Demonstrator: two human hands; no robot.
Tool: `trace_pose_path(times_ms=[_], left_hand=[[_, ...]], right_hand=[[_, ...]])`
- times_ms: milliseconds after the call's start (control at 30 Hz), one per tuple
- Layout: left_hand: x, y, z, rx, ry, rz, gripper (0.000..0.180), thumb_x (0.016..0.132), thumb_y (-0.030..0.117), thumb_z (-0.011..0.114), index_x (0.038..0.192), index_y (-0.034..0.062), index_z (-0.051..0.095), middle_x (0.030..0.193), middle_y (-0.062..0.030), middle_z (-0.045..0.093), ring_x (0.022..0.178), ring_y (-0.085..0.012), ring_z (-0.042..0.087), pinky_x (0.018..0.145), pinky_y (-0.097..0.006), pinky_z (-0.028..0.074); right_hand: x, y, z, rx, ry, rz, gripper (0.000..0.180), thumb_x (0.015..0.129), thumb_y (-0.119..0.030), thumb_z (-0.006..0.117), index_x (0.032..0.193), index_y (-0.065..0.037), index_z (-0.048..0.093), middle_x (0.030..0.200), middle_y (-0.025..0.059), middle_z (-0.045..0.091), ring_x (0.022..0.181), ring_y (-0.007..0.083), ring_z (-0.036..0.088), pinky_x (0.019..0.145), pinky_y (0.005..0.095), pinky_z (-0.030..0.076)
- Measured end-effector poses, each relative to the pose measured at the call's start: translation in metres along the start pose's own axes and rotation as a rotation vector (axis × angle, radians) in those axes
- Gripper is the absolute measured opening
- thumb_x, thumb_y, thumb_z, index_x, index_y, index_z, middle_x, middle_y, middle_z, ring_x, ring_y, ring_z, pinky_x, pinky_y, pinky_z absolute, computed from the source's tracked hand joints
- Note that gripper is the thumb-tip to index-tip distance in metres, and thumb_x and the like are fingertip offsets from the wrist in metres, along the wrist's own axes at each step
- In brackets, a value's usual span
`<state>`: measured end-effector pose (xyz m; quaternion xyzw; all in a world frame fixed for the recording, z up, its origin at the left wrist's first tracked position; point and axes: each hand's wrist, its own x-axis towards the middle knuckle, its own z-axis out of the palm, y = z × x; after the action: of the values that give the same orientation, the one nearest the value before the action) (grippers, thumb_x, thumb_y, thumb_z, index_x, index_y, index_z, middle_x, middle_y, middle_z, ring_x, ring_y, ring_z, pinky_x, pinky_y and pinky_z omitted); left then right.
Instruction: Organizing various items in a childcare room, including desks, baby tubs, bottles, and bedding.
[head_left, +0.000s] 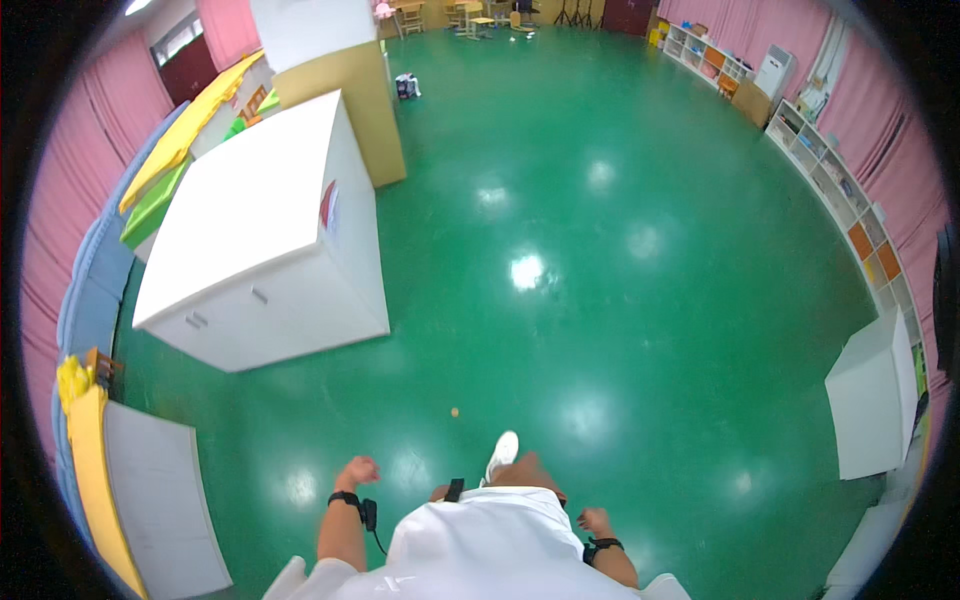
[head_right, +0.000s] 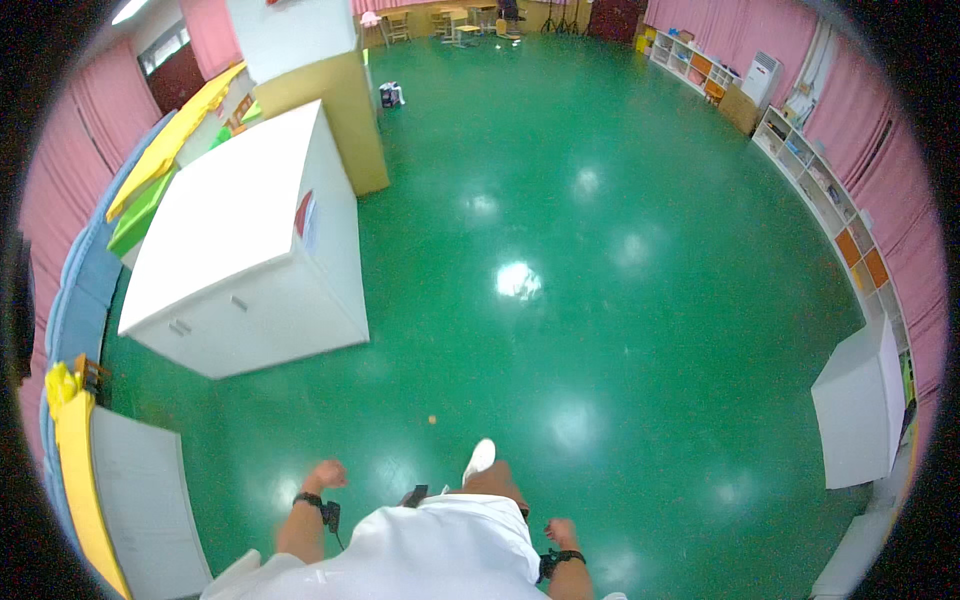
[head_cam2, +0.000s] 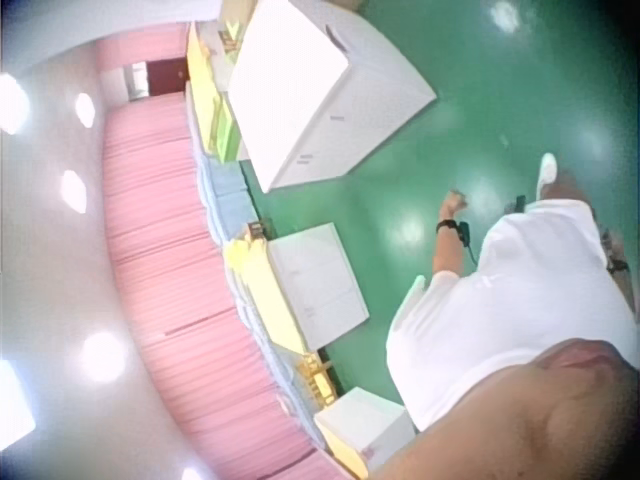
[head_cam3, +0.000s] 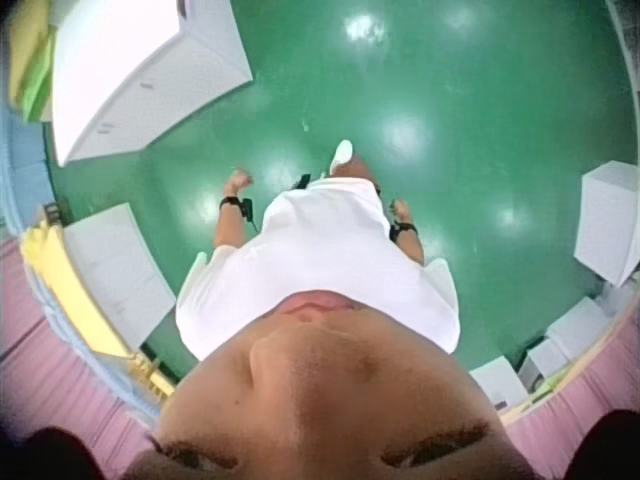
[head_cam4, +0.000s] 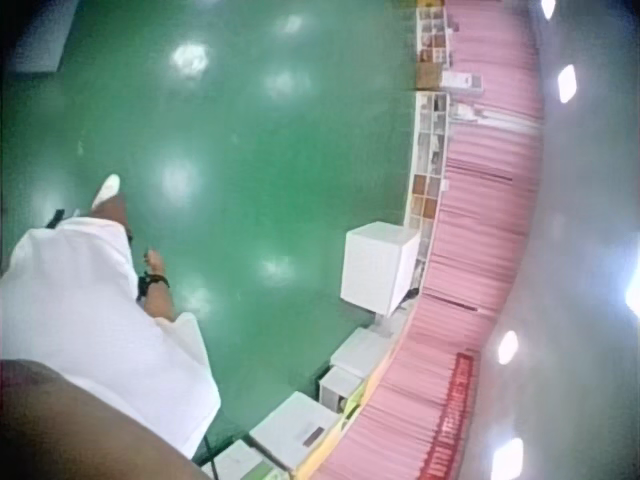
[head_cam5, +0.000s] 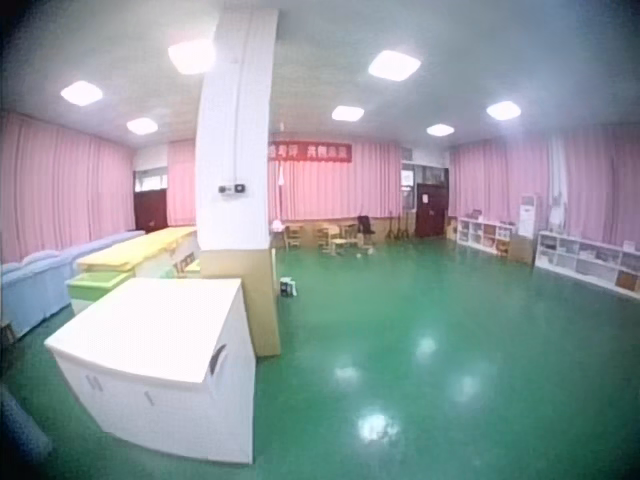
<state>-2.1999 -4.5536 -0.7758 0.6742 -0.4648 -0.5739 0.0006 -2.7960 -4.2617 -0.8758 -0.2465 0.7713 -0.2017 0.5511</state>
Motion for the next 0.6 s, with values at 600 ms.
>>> trace_pose_path(times_ms=[600], left_hand=[[0.372,0.421,-0.106,-0.236,-0.074,-0.17,0.021,0.082,0.014,0.052,0.095,-0.0005,0.058,0.077,-0.0133,0.066,0.06,-0.0174,0.064,0.049,-0.028,0.048]], right_hand=[[0.421,-0.57,-0.213,-0.456,0.111,-0.114,0.026,0.067,-0.026,0.073,0.067,-0.002,0.063,0.062,0.0083,0.062,0.056,0.0173,0.059,0.054,0.0318,0.047]])
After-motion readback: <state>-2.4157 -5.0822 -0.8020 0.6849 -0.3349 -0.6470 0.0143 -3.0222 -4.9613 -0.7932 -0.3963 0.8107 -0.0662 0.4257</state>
